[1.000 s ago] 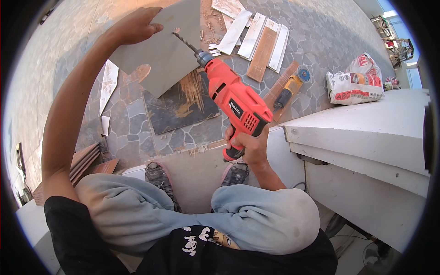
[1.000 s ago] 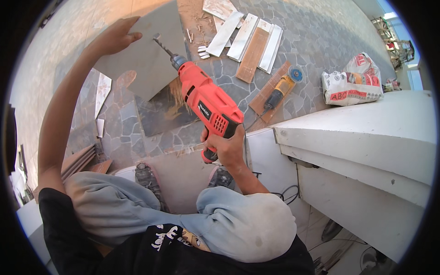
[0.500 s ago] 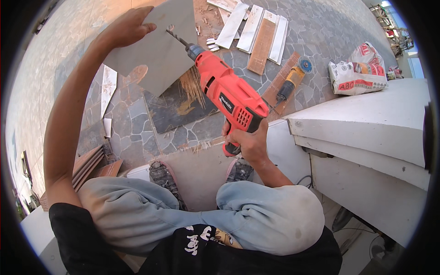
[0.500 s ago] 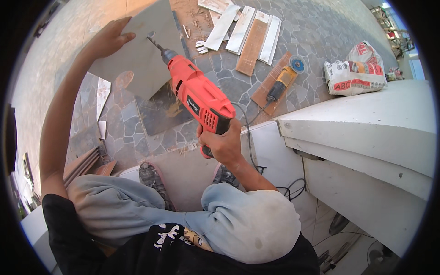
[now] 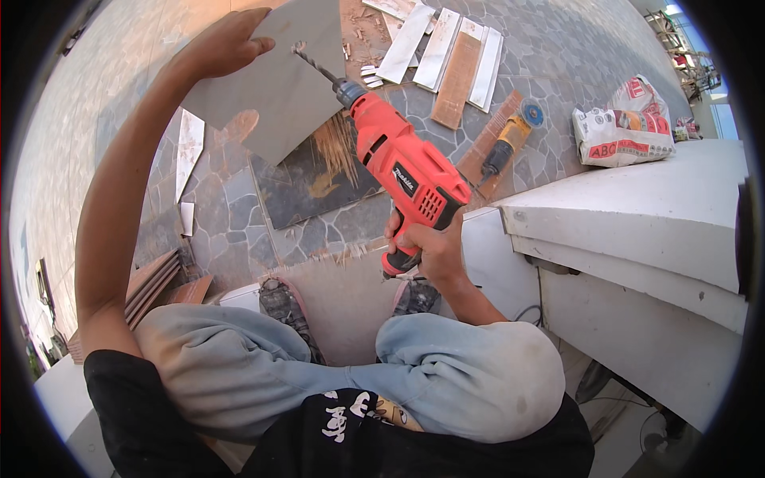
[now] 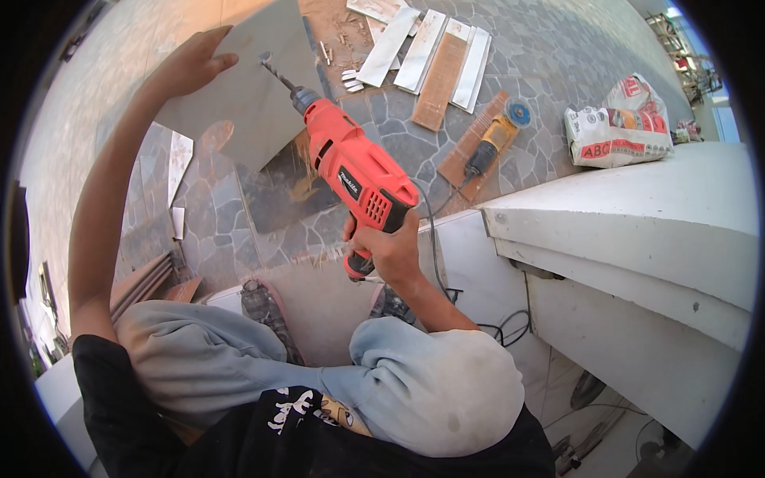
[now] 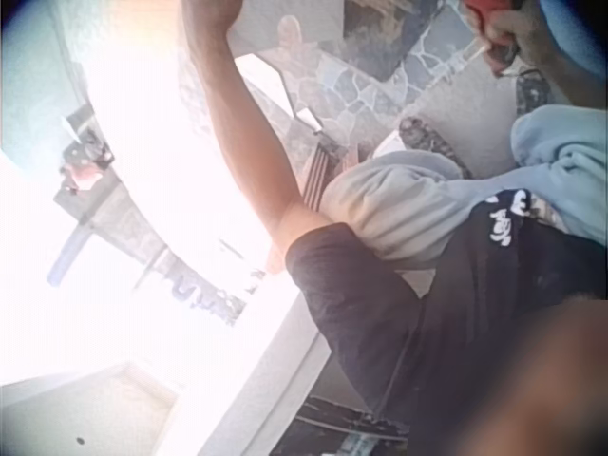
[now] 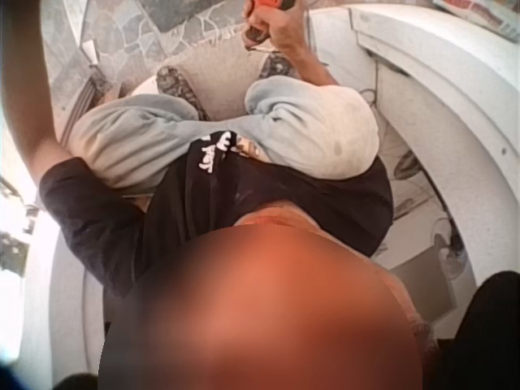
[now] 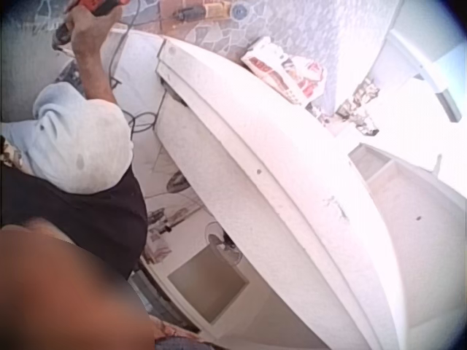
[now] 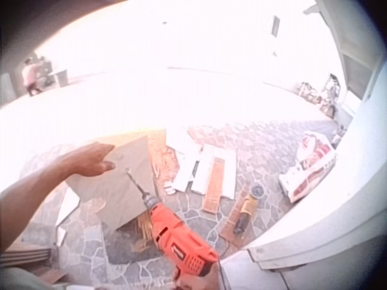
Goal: The recorder fits a tile to a bathroom wall, marks it for a pipe, and then drills a hole in the tile outdoors.
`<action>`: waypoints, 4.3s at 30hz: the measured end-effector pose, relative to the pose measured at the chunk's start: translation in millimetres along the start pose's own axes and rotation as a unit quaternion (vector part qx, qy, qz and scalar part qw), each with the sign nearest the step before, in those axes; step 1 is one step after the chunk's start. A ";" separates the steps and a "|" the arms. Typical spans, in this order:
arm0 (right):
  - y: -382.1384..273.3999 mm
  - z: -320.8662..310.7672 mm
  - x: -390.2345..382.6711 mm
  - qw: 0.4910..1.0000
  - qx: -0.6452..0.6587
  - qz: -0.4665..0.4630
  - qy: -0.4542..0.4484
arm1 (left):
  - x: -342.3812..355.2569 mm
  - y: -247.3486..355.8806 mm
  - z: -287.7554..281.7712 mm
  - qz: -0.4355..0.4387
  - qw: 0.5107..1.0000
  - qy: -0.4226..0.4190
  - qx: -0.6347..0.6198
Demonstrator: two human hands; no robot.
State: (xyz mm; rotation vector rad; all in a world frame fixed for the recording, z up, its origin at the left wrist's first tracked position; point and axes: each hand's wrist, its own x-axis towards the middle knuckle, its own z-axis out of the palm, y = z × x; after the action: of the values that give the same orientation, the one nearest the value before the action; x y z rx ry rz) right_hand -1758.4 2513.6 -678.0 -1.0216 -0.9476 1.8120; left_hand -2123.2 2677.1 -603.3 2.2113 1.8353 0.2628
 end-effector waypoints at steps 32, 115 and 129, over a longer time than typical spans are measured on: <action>-7.8 -3.8 4.5 1.000 0.017 0.017 0.008 | -1.9 4.7 5.3 -0.005 0.999 0.034 -0.001; -1.3 2.6 0.6 0.998 0.058 0.024 -0.002 | 1.6 -0.1 2.5 -0.020 1.000 0.006 -0.015; 9.4 2.4 -1.9 0.999 -0.039 -0.017 -0.009 | 3.7 -3.7 5.0 0.002 1.000 0.022 -0.015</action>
State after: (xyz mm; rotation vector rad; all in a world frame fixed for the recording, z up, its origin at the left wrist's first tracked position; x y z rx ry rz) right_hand -1762.6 2507.8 -684.8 -1.0309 -1.0478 1.7710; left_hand -2124.5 2680.9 -609.3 2.2059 1.8377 0.3406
